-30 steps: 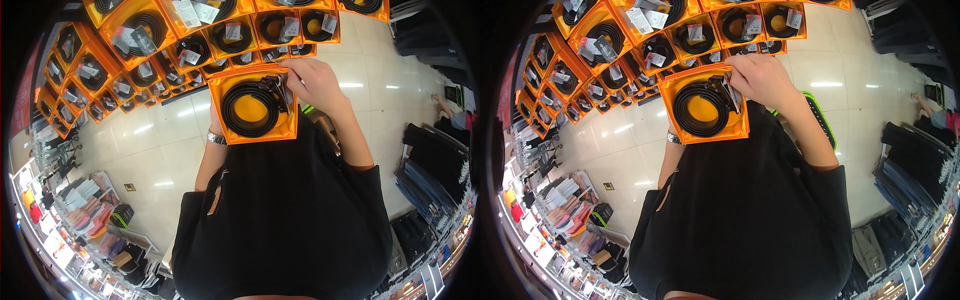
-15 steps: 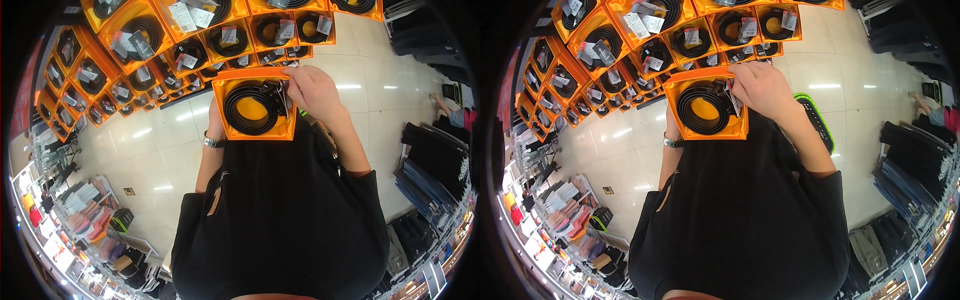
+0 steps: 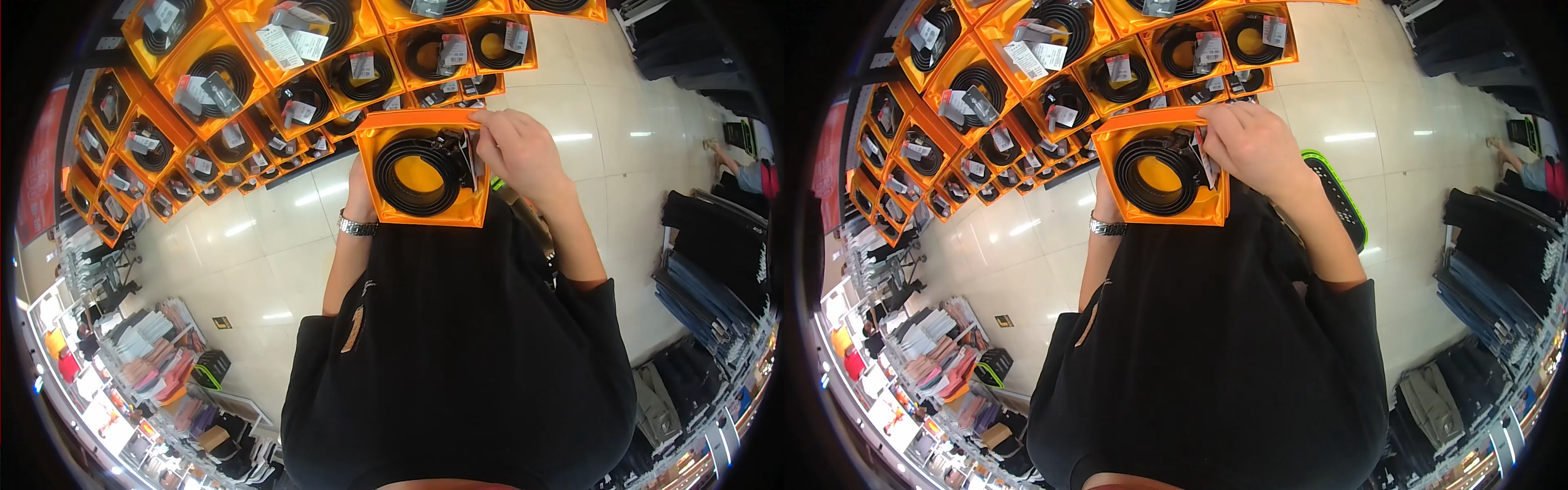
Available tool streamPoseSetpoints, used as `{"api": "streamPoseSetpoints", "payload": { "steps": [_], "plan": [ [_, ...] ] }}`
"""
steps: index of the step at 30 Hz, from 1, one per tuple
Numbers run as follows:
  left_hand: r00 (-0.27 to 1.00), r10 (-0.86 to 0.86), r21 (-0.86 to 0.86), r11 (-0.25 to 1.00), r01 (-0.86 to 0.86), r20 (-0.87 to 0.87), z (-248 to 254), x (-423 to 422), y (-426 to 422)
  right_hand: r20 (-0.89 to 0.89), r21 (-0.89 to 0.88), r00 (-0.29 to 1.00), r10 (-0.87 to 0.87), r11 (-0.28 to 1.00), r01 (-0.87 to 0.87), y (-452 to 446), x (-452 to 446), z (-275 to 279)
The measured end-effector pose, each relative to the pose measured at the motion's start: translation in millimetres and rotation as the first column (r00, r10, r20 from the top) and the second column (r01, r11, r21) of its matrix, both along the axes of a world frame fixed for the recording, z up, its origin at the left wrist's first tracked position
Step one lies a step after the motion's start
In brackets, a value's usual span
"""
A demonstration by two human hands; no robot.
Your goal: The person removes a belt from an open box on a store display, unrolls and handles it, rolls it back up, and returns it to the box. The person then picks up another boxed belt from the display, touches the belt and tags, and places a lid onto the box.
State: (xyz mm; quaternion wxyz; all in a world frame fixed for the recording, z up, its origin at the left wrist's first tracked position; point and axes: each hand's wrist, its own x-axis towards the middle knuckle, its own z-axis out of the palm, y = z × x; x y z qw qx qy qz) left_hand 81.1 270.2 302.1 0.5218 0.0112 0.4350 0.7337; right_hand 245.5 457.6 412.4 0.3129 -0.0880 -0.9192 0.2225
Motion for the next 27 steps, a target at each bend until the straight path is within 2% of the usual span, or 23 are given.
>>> {"api": "streamPoseSetpoints", "payload": {
  "steps": [2, 6, 11, 13, 16, 18, 23, 25, 27],
  "plan": [
    [0.999, 0.042, 0.011, 0.999, -0.042, -0.028, 1.4, 3.8, 7.5, -0.004, 0.013, 1.000, -0.010, 1.000, 0.010, 3.7, 2.9, 1.0],
    [0.998, 0.009, 0.031, 0.999, -0.007, -0.069, -2.1, 5.7, 13.4, -0.005, 0.010, 0.999, -0.040, 0.999, 0.040, 9.1, 8.2, -4.1],
    [0.987, 0.070, -0.030, 0.997, -0.076, -0.146, 11.9, 11.1, 18.6, -0.019, 0.003, 0.998, -0.065, 0.998, 0.065, 13.4, 11.0, -10.0],
    [0.995, 0.054, 0.178, 0.983, -0.039, -0.083, 11.8, 7.6, 14.9, -0.027, 0.007, 0.997, -0.067, 0.998, 0.067, 15.7, 10.4, -12.3],
    [0.986, 0.111, 0.161, 0.983, -0.091, -0.121, 36.0, -0.6, 29.3, -0.020, -0.003, 0.999, -0.046, 0.999, 0.046, 15.3, 7.4, -15.0],
    [0.966, 0.056, 0.192, 0.981, -0.006, -0.252, 44.5, -11.0, 29.6, 0.040, 0.002, 0.999, -0.018, 1.000, 0.018, 13.0, 3.6, -14.8],
    [0.937, -0.022, 0.036, 0.999, 0.037, -0.347, 25.3, -32.4, 28.6, 0.011, 0.030, 1.000, -0.003, 1.000, 0.003, 9.2, 1.2, -21.6],
    [0.969, -0.045, 0.047, 0.997, 0.058, -0.243, 17.0, -32.6, 28.3, 0.001, 0.039, 1.000, -0.003, 0.999, 0.003, 7.3, -0.3, -22.3],
    [0.970, -0.024, 0.056, 0.998, 0.038, -0.242, 13.8, -31.6, 31.2, 0.015, 0.060, 1.000, 0.000, 0.998, -0.001, 6.4, -1.9, -20.3]
  ]
}}
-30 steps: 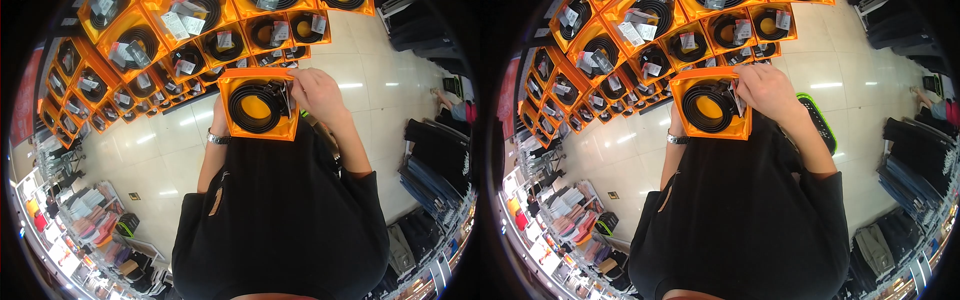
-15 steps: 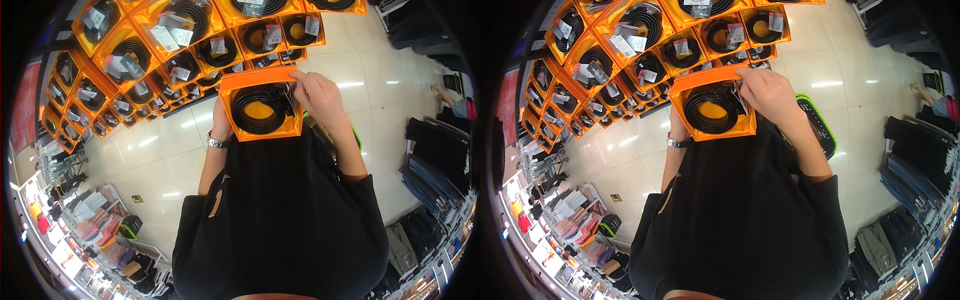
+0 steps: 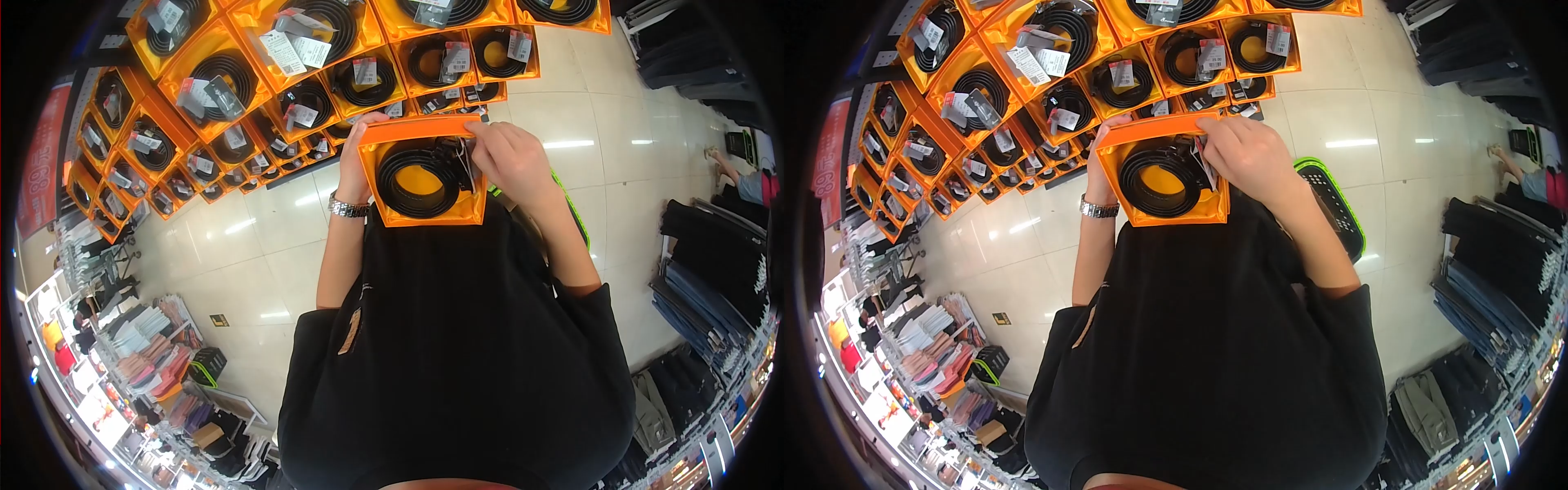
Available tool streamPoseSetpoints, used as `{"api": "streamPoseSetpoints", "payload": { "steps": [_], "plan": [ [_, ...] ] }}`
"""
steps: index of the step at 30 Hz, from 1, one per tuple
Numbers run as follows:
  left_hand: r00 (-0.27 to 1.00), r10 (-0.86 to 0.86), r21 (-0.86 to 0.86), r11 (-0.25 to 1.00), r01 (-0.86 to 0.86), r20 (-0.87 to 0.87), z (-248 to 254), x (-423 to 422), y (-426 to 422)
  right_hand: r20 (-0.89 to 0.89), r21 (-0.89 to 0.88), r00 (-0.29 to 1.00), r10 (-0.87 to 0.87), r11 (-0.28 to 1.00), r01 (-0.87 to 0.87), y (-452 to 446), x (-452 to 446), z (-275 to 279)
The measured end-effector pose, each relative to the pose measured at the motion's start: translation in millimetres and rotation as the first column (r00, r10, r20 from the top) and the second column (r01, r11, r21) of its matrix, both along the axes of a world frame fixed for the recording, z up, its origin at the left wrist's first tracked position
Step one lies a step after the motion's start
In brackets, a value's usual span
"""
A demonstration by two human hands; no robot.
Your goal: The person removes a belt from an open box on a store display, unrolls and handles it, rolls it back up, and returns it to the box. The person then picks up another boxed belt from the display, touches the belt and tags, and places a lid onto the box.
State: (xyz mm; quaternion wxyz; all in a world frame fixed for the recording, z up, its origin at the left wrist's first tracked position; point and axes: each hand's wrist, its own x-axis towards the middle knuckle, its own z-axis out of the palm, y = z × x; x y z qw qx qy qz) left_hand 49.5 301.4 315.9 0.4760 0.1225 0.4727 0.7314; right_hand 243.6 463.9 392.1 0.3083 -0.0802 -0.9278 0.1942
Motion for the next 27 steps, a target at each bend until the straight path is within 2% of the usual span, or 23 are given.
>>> {"api": "streamPoseSetpoints", "payload": {
  "steps": [4, 9, 13, 15, 16, 18, 20, 21, 22, 24, 26, 27],
  "plan": [
    [0.992, -0.014, -0.043, 0.999, 0.008, -0.129, -12.5, -3.1, 0.1, -0.006, 0.002, 1.000, -0.023, 1.000, 0.023, -4.0, -6.9, -0.6],
    [0.974, -0.001, -0.078, 0.997, -0.017, -0.225, -3.8, -5.9, -7.1, 0.073, -0.147, 0.994, -0.086, 0.985, 0.096, 0.3, -14.4, -7.7],
    [0.973, -0.030, -0.081, 0.997, 0.011, -0.227, -10.0, -17.9, -15.8, 0.104, -0.209, 0.993, -0.056, 0.975, 0.077, -0.3, -21.2, -1.3],
    [0.981, -0.041, -0.053, 0.998, 0.031, -0.188, -20.1, -26.1, -20.5, 0.157, -0.216, 0.985, 0.071, 0.976, -0.036, -3.6, -23.2, 6.2],
    [0.987, -0.057, -0.026, 0.998, 0.054, -0.151, -25.4, -28.6, -22.9, 0.161, -0.211, 0.984, 0.075, 0.977, -0.040, -4.0, -25.7, 13.2],
    [0.988, -0.047, -0.021, 0.999, 0.045, -0.144, -22.4, -26.3, -24.0, 0.247, -0.099, 0.966, 0.071, 0.994, -0.048, -5.4, -32.6, 26.4],
    [0.938, -0.072, -0.037, 0.997, 0.063, -0.338, -17.4, -20.5, -26.9, 0.211, -0.063, 0.970, 0.125, 0.992, -0.114, -7.0, -44.6, 22.8],
    [0.964, -0.070, -0.044, 0.997, 0.060, -0.256, -16.2, -18.3, -27.2, 0.167, -0.029, 0.970, 0.176, 0.984, -0.173, -9.7, -51.4, 20.4],
    [0.822, -0.090, -0.108, 0.994, 0.035, -0.562, -22.4, -20.9, -28.6, 0.164, -0.035, 0.968, 0.191, 0.981, -0.188, -14.3, -57.5, 18.7],
    [0.953, -0.056, -0.052, 0.998, 0.042, -0.297, -11.0, -20.3, -29.9, 0.257, 0.124, 0.940, 0.223, 0.958, -0.260, -21.8, -68.0, 17.0],
    [0.962, -0.035, -0.044, 0.999, 0.024, -0.272, 2.2, -20.3, -35.6, 0.270, 0.152, 0.931, 0.244, 0.944, -0.292, -24.2, -73.6, 19.9],
    [0.939, -0.054, -0.046, 0.998, 0.041, -0.339, 4.0, -21.8, -38.6, 0.230, 0.121, 0.938, 0.260, 0.948, -0.293, -27.9, -73.6, 23.4]
  ]
}}
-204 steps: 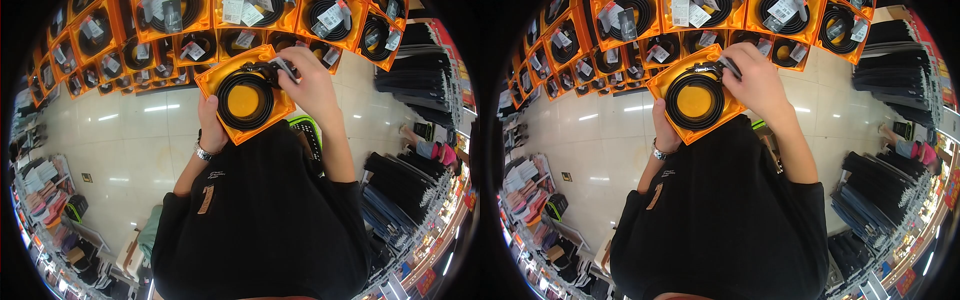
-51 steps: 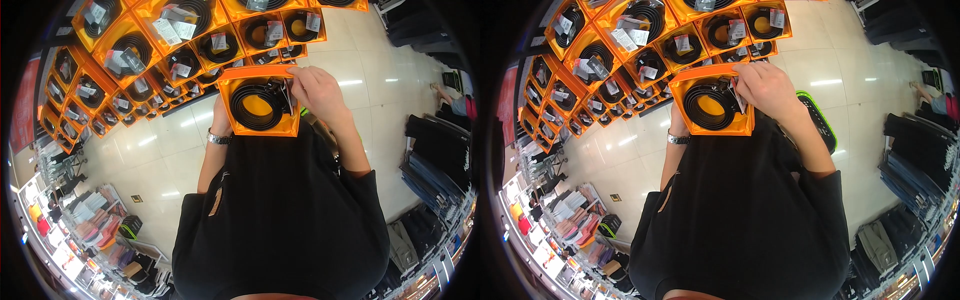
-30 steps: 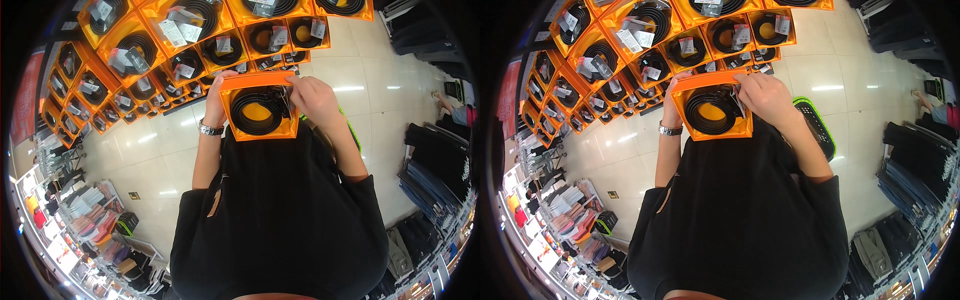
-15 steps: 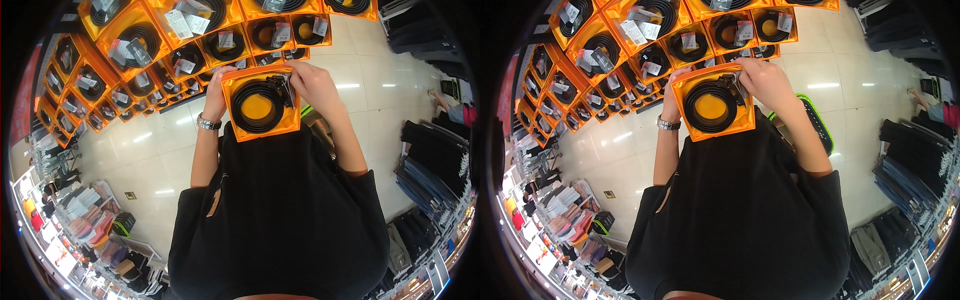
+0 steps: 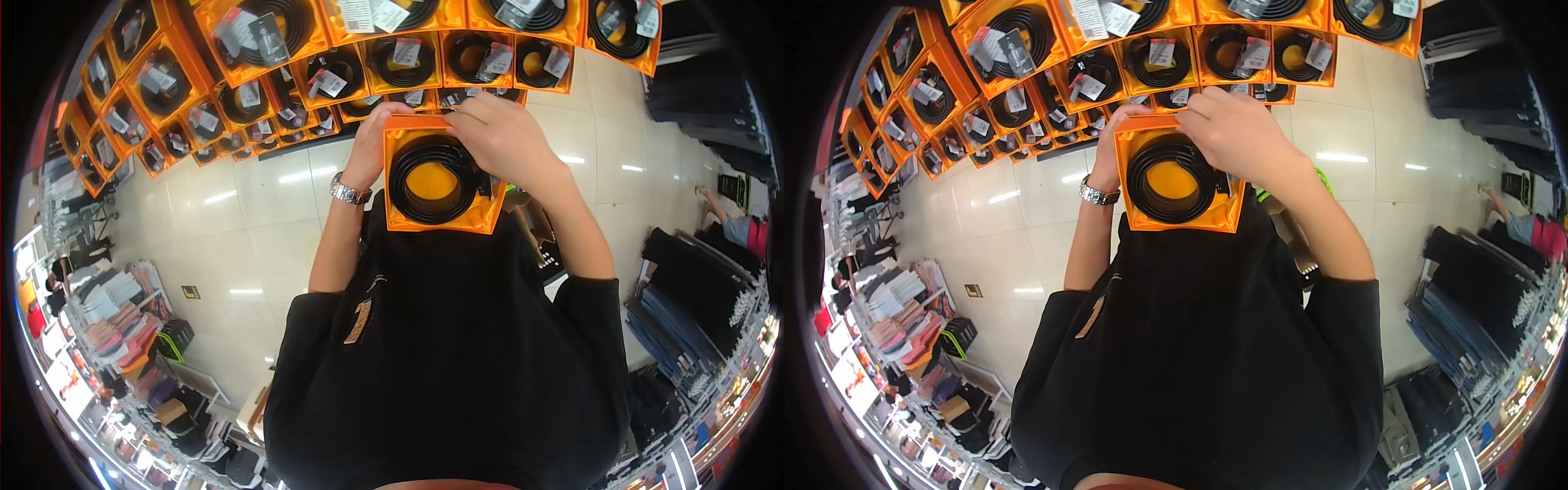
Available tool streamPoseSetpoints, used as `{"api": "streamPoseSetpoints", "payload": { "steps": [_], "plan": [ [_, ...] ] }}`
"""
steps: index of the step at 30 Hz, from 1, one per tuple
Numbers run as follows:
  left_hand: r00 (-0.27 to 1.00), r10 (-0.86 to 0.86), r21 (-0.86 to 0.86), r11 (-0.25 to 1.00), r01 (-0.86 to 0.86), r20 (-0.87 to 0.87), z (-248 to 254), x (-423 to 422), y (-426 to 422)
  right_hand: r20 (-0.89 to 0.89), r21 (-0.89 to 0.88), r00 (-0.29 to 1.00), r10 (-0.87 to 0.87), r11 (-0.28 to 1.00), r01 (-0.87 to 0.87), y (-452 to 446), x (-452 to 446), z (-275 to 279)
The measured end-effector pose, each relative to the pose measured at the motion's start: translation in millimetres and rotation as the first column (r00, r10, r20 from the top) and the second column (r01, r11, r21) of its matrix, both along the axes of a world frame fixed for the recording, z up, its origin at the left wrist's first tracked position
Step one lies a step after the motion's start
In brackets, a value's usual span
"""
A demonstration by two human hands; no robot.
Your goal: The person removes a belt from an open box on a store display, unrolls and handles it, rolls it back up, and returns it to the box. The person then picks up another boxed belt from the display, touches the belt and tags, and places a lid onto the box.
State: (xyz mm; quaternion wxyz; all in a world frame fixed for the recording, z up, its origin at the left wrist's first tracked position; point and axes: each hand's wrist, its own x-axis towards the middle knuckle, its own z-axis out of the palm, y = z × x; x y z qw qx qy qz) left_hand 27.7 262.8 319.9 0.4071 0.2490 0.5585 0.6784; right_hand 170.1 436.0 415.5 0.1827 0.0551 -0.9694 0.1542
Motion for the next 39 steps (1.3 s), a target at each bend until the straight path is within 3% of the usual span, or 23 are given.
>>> {"api": "streamPoseSetpoints", "payload": {
  "steps": [5, 6, 11, 15, 17, 18, 19, 21, 22, 23, 25, 26, 27, 29, 30, 31, 34, 35, 36, 37, 39],
  "plan": [
    [0.973, -0.037, -0.039, 0.999, 0.028, -0.227, -15.0, -8.0, -8.3, -0.097, -0.095, 0.995, 0.010, 0.995, -0.019, -5.4, -1.9, 12.7],
    [1.000, -0.020, -0.061, 0.998, 0.020, 0.004, -19.3, -4.5, -12.1, -0.126, -0.106, 0.992, -0.019, 0.994, 0.005, -3.1, -3.0, 16.0],
    [0.991, -0.020, 0.011, 1.000, 0.018, 0.134, -11.1, 1.5, -16.9, -0.168, -0.219, 0.984, -0.062, 0.976, 0.024, 9.3, -12.1, 19.9],
    [0.997, -0.006, 0.070, 0.998, 0.001, 0.075, -1.1, 0.5, -19.6, 0.003, -0.341, 0.986, -0.165, 0.927, 0.157, 8.8, -6.5, 17.6],
    [0.990, 0.106, 0.016, 0.994, -0.108, 0.093, 1.0, -1.2, -24.4, 0.110, -0.434, 0.970, -0.219, 0.867, 0.245, 11.7, 0.9, 20.3],
    [0.981, 0.191, 0.014, 0.981, -0.192, 0.034, -2.2, -1.9, -26.8, 0.220, -0.514, 0.941, -0.257, 0.789, 0.336, 13.6, 5.8, 21.9],
    [0.975, 0.222, 0.005, 0.975, -0.222, 0.006, -0.6, -3.0, -30.0, 0.220, -0.512, 0.939, -0.263, 0.789, 0.341, 16.1, 11.4, 23.3],
    [0.950, 0.304, 0.005, 0.952, -0.305, -0.068, 2.6, -2.7, -33.2, 0.460, -0.640, 0.882, -0.104, 0.649, 0.411, 24.0, 24.7, 24.4],
    [0.954, 0.300, 0.000, 0.954, -0.300, -0.026, 6.1, -1.2, -35.4, 0.495, -0.623, 0.869, -0.018, 0.690, 0.369, 30.9, 32.7, 18.9],
    [0.955, 0.294, 0.003, 0.956, -0.294, -0.024, 13.0, 1.5, -35.1, 0.496, -0.620, 0.868, -0.025, 0.690, 0.374, 33.6, 38.3, 14.1],
    [0.944, 0.330, 0.023, 0.944, -0.330, 0.028, 24.5, 5.8, -34.2, 0.405, -0.730, 0.903, 0.145, 0.646, 0.224, 37.4, 47.8, 4.5],
    [0.938, 0.345, 0.007, 0.939, -0.345, 0.031, 24.7, 6.9, -34.9, 0.442, -0.798, 0.882, 0.166, 0.522, 0.302, 42.5, 51.8, -2.1],
    [0.941, 0.336, 0.005, 0.942, -0.336, 0.029, 30.7, 9.8, -33.9, 0.440, -0.800, 0.884, 0.159, 0.517, 0.306, 48.2, 56.6, -8.2],
    [0.904, 0.396, 0.062, 0.910, -0.410, 0.160, 46.7, 14.9, -29.3, 0.421, -0.906, 0.842, 0.337, 0.117, 0.407, 55.7, 62.4, -12.6],
    [0.900, 0.395, 0.134, 0.897, -0.421, 0.181, 46.6, 16.3, -30.7, 0.422, -0.896, 0.840, 0.342, 0.018, 0.443, 51.0, 62.6, -2.6],
    [0.906, 0.384, 0.136, 0.902, -0.409, 0.178, 51.4, 19.9, -29.6, 0.419, -0.898, 0.845, 0.331, 0.013, 0.440, 53.3, 67.1, -7.0],
    [0.784, 0.575, 0.268, 0.813, -0.517, -0.234, 75.3, 30.1, -24.3, 0.483, -0.862, 0.847, 0.222, -0.045, 0.504, 53.5, 77.7, -21.9],
    [0.787, 0.569, 0.269, 0.817, -0.510, -0.236, 87.3, 31.0, -18.0, 0.481, -0.864, 0.850, 0.217, -0.050, 0.501, 48.1, 75.2, -19.2],
    [0.698, 0.509, 0.356, 0.859, -0.368, -0.504, 101.7, 32.5, -10.1, 0.451, -0.879, 0.879, 0.152, -0.092, 0.467, 42.3, 71.5, -14.9],
    [0.527, 0.441, 0.394, 0.896, -0.207, -0.726, 112.9, 36.0, -2.3, 0.421, -0.894, 0.903, 0.089, -0.130, 0.430, 39.9, 70.7, -13.0],
    [0.262, 0.369, 0.360, 0.929, -0.085, -0.892, 129.9, 51.5, 14.8, 0.396, -0.894, 0.908, 0.136, -0.169, 0.415, 42.9, 71.5, -26.3]
  ]
}}
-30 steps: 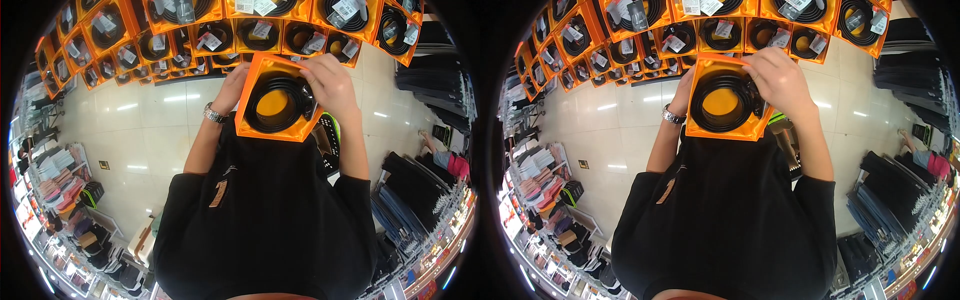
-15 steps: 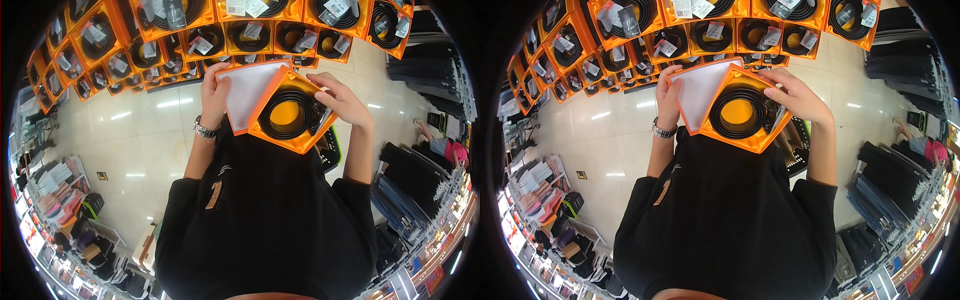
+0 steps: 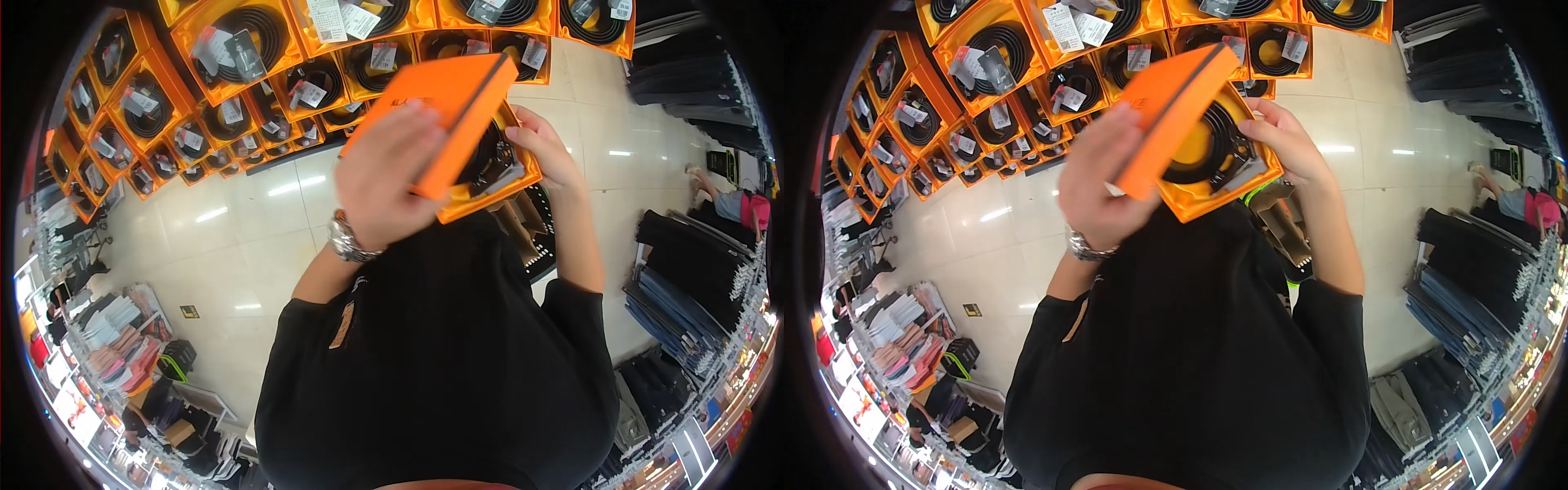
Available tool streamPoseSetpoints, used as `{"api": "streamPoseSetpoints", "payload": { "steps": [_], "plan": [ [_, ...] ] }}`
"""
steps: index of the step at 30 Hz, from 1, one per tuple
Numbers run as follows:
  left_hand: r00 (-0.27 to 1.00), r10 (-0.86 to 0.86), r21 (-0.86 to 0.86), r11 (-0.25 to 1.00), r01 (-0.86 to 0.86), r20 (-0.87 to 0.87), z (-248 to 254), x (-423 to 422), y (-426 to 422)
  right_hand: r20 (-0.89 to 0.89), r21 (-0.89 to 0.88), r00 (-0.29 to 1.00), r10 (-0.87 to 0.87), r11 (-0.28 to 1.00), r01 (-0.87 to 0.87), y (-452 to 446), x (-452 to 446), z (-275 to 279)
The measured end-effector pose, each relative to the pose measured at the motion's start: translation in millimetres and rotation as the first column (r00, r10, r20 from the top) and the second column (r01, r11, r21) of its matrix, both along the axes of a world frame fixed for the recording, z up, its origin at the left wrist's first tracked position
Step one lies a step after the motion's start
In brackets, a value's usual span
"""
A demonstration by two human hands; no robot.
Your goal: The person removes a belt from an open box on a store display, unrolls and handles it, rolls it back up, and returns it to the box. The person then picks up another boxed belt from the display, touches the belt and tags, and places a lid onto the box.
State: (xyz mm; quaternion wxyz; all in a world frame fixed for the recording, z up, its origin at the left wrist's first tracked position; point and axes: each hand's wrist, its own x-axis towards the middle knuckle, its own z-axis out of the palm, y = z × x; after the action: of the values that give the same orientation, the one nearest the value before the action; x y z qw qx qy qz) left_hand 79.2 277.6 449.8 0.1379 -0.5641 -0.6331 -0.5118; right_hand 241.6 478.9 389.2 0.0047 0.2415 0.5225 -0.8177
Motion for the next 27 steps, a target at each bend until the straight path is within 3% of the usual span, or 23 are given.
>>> {"api": "streamPoseSetpoints", "payload": {
  "steps": [2, 3, 5, 7, 9, 10, 11, 12, 14, 16, 18, 19, 21, 22, 24, 26, 27],
  "plan": [
    [0.973, 0.013, -0.043, 0.999, -0.023, -0.231, -8.6, 21.0, 12.5, -0.118, -0.133, 0.939, -0.324, 0.942, 0.309, -14.6, -12.5, -5.8],
    [0.971, 0.008, -0.043, 0.999, -0.019, -0.240, -6.9, 24.7, 11.6, -0.173, -0.164, 0.915, -0.365, 0.926, 0.339, -20.8, -17.7, 6.2],
    [0.955, -0.113, -0.322, 0.947, 0.019, -0.275, -1.5, 33.6, 8.7, -0.201, -0.213, 0.880, -0.430, 0.896, 0.389, -27.7, -18.4, 9.5],
    [0.946, -0.179, -0.418, 0.907, 0.052, -0.270, 0.8, 36.6, 8.3, -0.237, -0.281, 0.825, -0.513, 0.849, 0.447, -33.2, -19.6, 9.1],
    [0.940, -0.307, -0.550, 0.816, 0.179, -0.150, 5.7, 36.4, 1.8, -0.230, -0.313, 0.805, -0.547, 0.825, 0.471, -38.2, -17.7, 3.5],
    [0.940, -0.341, -0.520, 0.807, 0.281, -0.021, 17.7, 33.8, -4.4, -0.228, -0.340, 0.793, -0.564, 0.810, 0.478, -39.6, -19.7, 2.4],
    [0.956, -0.293, -0.443, 0.858, 0.262, -0.003, 26.1, 29.5, -14.1, -0.191, -0.214, 0.792, -0.580, 0.812, 0.543, -46.5, -24.1, 13.7],
    [0.969, -0.246, -0.363, 0.901, 0.236, 0.020, 31.1, 21.9, -22.5, -0.192, -0.218, 0.787, -0.586, 0.807, 0.548, -47.0, -22.2, 12.4],
    [0.974, -0.019, -0.210, 0.975, 0.068, 0.228, 15.1, 1.1, -34.5, -0.176, -0.222, 0.803, -0.570, 0.818, 0.531, -47.4, -18.7, 5.0],
    [0.853, 0.100, -0.143, 0.989, -0.030, 0.513, -10.6, -20.9, -34.4, -0.182, -0.239, 0.811, -0.557, 0.825, 0.513, -44.7, -13.3, -3.6],
    [0.428, -0.142, 0.045, 0.973, 0.228, 0.893, -33.1, -31.7, -25.8, -0.223, -0.360, 0.808, -0.546, 0.816, 0.452, -42.8, -8.8, -11.5],
    [0.425, -0.138, 0.043, 0.973, 0.227, 0.895, -47.3, -33.8, -25.3, -0.234, -0.399, 0.807, -0.543, 0.810, 0.429, -42.7, -7.1, -14.5],
    [-0.176, -0.289, 0.334, 0.873, 0.354, 0.941, -77.7, -32.9, -31.0, -0.202, -0.242, 0.816, -0.542, 0.835, 0.494, -47.0, -7.2, -16.8],
    [-0.241, -0.189, 0.267, 0.897, 0.353, 0.952, -91.2, -28.8, -37.5, -0.205, -0.244, 0.812, -0.547, 0.832, 0.499, -48.7, -7.8, -17.4],
    [-0.149, -0.115, 0.160, 0.926, 0.343, 0.982, -81.7, -4.1, -22.9, -0.180, -0.261, 0.791, -0.586, 0.803, 0.535, -50.0, -6.5, -20.8],
    [-0.187, -0.068, 0.113, 0.963, 0.244, 0.980, -94.6, 13.7, -14.9, -0.189, -0.285, 0.779, -0.597, 0.793, 0.538, -53.8, -3.7, -17.2],
    [-0.123, -0.035, 0.056, 0.984, 0.170, 0.992, -101.4, 22.8, -8.4, -0.189, -0.253, 0.784, -0.591, 0.801, 0.542, -54.2, -0.7, -19.2]
  ]
}}
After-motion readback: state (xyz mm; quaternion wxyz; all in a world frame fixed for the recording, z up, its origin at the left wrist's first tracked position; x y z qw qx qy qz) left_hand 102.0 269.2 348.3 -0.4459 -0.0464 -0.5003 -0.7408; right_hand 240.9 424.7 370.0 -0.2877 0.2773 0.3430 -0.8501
